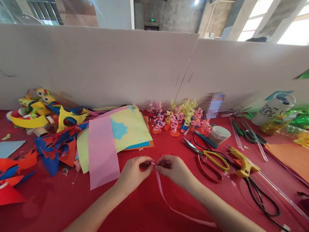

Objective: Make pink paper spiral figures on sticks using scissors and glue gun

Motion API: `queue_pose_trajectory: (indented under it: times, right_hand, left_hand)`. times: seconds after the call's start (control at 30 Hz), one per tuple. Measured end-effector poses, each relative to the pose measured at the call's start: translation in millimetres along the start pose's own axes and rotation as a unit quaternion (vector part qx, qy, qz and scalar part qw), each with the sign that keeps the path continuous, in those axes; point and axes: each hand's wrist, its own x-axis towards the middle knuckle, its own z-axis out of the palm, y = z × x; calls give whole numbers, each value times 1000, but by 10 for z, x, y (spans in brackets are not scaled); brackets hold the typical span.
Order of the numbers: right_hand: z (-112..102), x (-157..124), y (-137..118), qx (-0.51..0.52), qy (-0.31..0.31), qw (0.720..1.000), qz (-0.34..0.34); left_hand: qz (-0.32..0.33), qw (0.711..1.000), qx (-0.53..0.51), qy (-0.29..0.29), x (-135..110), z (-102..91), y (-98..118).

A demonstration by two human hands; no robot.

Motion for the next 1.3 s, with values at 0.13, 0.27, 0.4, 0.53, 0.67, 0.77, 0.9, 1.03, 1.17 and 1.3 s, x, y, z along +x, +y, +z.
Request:
queue_pose_trajectory:
  times: [0.13,0.27,0.4,0.53,0.67,0.77,0.9,1.03,1.17,1.3]
  right_hand:
    - [5,27,3,61,5,998,19]
    - [8,47,19,37,24,999,-10]
    - [6,49,23,-29,42,998,-26]
    - [16,31,5,-88,53,994,-32]
    - [42,-10,-25,-160,66,982,-77]
    - [58,-44,-50,-201,73,971,-106]
    - [75,-67,-53,-232,95,960,-126]
    - [89,-63,-28,-246,102,955,-132]
    - [89,-48,-16,-233,90,959,-134]
    - [89,-31,4,-189,49,973,-126]
  left_hand:
    - [-27,998,-58,1,9,40,-39]
    - [-48,992,-113,-8,30,66,-113]
    - [-72,981,-176,-21,48,82,-179]
    - [-81,975,-206,-21,59,94,-205]
    - [-74,978,-195,-8,61,114,-215]
    - [-73,980,-186,-7,53,140,-224]
    - [-83,973,-216,1,33,180,-225]
    - [-96,963,-253,9,19,199,-210]
    - [-82,970,-228,-1,24,182,-198]
    - [-58,981,-185,-23,28,157,-204]
